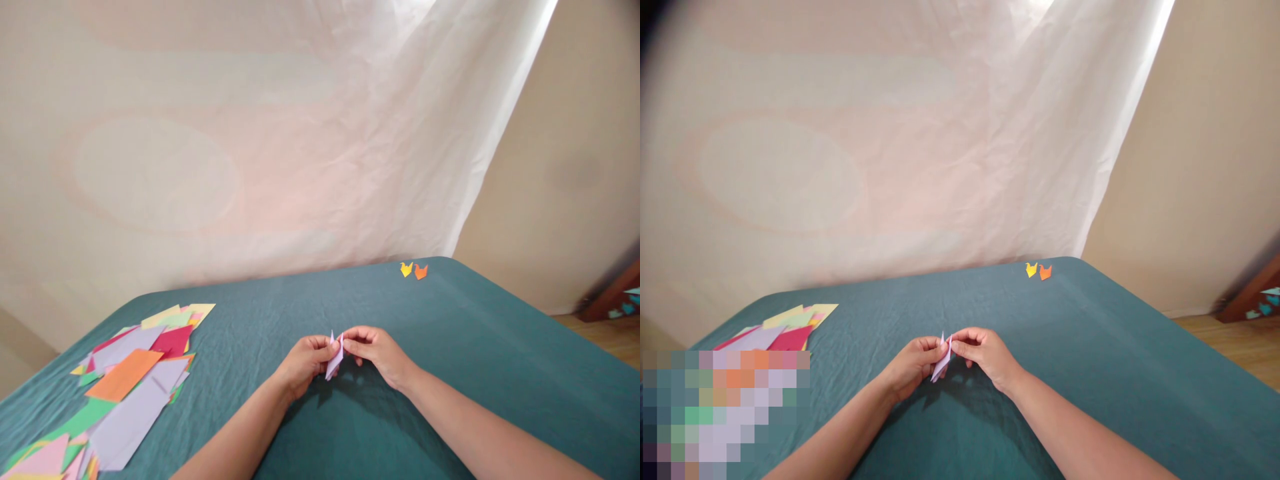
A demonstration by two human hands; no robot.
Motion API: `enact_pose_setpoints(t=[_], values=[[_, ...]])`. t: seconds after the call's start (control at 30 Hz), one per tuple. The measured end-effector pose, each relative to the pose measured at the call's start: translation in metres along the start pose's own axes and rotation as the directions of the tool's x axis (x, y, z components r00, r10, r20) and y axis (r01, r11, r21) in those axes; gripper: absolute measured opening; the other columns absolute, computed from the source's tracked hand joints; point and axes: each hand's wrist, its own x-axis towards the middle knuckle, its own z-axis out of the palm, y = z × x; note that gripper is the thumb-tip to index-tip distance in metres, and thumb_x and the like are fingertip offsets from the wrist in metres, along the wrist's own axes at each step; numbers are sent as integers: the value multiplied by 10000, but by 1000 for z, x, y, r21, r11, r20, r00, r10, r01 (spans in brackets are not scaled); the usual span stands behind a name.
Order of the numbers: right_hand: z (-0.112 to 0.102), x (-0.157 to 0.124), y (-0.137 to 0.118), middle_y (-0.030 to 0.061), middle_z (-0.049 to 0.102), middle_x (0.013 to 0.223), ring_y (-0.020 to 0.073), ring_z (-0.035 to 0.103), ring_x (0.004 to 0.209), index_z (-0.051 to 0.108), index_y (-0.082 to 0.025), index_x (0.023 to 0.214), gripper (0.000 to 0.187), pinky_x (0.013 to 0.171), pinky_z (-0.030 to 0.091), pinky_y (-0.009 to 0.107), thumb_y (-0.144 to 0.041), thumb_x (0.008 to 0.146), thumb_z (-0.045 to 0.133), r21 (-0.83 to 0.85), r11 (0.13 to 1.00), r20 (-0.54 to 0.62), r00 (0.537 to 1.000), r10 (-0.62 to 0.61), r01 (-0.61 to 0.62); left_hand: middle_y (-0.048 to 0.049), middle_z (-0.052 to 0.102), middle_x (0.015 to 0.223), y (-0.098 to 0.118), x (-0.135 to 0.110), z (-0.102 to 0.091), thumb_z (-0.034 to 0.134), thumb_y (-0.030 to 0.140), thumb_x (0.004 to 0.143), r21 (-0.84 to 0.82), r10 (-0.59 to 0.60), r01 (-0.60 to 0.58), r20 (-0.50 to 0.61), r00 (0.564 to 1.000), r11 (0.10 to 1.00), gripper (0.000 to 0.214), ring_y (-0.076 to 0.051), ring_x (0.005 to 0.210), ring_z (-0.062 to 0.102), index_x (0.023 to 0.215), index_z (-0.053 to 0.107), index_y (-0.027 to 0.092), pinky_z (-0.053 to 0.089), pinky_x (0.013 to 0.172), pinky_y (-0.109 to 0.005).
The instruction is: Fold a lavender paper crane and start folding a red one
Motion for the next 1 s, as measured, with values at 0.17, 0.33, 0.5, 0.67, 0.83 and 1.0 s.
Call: enact_pose_setpoints(t=[0.17, 0.33, 0.5, 0.67, 0.83, 1.0], values=[[1, -1, -2, 13, 639, 770, 98, 493, 597, 694, -174, 871, 278, 508, 363, 212, -391, 701, 726, 34, 999, 14, 1000, -1, 1, -15, 585, 565, -2, 0, 0, 726, 514, 656, -11, 4, -4, 18, 1000, 1000, 410, -100, 499, 509, 664, 594, 126, 371, 503, -206], [2, -1, -3, -8, 615, 706, 82, 462, 534, 676, -174, 819, 287, 492, 347, 215, -413, 674, 742, 50, 998, 30, 999, 26, -28, -21, 589, 580, -3, -1, 0, 720, 509, 669, -19, -15, 16, 53, 998, 1000, 405, -102, 513, 516, 691, 611, 119, 364, 518, -205], [2, -1, -5, 5, 632, 739, 88, 477, 555, 689, -172, 848, 287, 502, 351, 218, -405, 686, 736, 62, 998, 50, 999, 19, -22, -22, 593, 588, -4, 0, -1, 711, 437, 719, -97, 4, 7, 106, 994, 995, 339, -89, 514, 508, 700, 619, 111, 384, 538, -205], [1, -2, -5, 2, 635, 745, 82, 481, 556, 690, -174, 863, 246, 511, 349, 216, -358, 705, 732, 85, 996, 70, 998, 5, -11, -20, 593, 584, -4, 1, -1, 705, 412, 735, -123, 8, 6, 111, 994, 992, 316, -87, 512, 509, 701, 626, 109, 389, 539, -205], [0, -2, -3, 2, 629, 720, 94, 490, 566, 693, -171, 855, 244, 518, 351, 222, -367, 713, 718, 85, 996, 57, 998, 16, -21, -18, 594, 593, -4, 1, -2, 723, 421, 712, -126, 2, 11, 101, 995, 992, 325, -89, 517, 512, 716, 644, 106, 401, 549, -211], [-1, -2, -2, 8, 624, 697, 117, 520, 619, 697, -168, 843, 224, 540, 367, 228, -368, 743, 690, 77, 997, 49, 999, 4, -8, -20, 599, 599, -3, 1, -1, 743, 456, 672, -110, -7, 16, 85, 996, 994, 372, -93, 515, 511, 750, 670, 100, 404, 553, -217]])
